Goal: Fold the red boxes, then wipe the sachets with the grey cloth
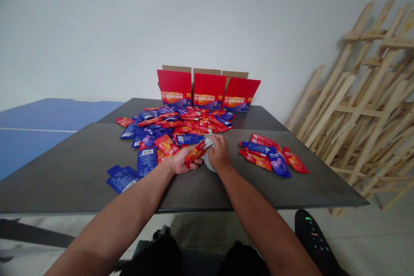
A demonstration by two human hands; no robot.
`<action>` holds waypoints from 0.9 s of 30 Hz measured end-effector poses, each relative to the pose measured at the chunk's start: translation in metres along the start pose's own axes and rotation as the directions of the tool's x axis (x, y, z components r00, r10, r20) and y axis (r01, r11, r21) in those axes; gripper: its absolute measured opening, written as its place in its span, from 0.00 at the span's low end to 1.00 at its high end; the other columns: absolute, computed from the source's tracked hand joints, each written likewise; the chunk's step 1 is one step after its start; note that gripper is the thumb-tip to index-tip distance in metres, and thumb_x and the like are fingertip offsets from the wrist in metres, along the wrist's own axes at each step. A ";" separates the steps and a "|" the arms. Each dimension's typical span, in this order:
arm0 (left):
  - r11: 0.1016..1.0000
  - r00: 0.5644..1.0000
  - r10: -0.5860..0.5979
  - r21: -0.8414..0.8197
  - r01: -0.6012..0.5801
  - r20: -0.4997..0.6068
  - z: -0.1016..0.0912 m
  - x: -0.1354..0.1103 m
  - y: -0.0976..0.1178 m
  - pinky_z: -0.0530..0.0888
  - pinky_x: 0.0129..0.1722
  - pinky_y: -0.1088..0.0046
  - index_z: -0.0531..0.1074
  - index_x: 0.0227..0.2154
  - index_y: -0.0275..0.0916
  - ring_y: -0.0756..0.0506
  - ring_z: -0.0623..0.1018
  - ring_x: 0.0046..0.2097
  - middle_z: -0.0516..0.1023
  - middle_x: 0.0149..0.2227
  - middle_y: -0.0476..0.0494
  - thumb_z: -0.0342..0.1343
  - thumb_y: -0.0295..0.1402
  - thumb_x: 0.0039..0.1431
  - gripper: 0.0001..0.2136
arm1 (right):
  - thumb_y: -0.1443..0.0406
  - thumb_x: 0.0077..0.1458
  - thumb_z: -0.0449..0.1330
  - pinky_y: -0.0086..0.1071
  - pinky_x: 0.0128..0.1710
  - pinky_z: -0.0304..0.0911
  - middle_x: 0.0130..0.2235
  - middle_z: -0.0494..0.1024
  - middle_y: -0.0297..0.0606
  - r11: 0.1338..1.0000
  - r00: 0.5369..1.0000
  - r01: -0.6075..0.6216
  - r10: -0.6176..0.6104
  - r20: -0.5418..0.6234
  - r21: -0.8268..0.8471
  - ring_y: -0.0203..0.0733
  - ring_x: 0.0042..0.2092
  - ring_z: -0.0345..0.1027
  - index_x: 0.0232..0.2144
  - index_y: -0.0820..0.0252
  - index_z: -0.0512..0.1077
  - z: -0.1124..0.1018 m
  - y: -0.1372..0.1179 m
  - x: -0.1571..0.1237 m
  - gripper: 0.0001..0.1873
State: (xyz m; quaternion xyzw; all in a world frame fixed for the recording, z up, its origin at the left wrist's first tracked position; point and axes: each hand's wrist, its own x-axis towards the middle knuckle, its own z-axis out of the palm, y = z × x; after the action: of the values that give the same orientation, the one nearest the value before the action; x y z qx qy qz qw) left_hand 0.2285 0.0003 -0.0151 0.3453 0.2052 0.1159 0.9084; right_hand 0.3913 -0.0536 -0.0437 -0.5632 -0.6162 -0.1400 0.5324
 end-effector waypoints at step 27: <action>0.840 0.826 0.539 0.032 -0.541 -0.163 0.000 0.015 0.001 0.70 0.25 0.78 0.73 0.42 0.35 0.51 0.75 0.25 0.78 0.31 0.44 0.59 0.26 0.55 0.10 | 0.76 0.44 0.52 0.43 0.49 0.62 0.47 0.78 0.41 0.939 0.871 0.335 -0.338 0.357 0.071 0.45 0.47 0.68 0.45 0.58 0.76 -0.008 -0.011 -0.002 0.26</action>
State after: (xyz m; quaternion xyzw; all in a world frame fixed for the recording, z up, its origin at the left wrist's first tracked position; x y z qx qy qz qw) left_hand 0.2417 0.0065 -0.0190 0.3715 0.1728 0.3977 0.8210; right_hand 0.3852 -0.0650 -0.0376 -0.4614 -0.7930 -0.1216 0.3787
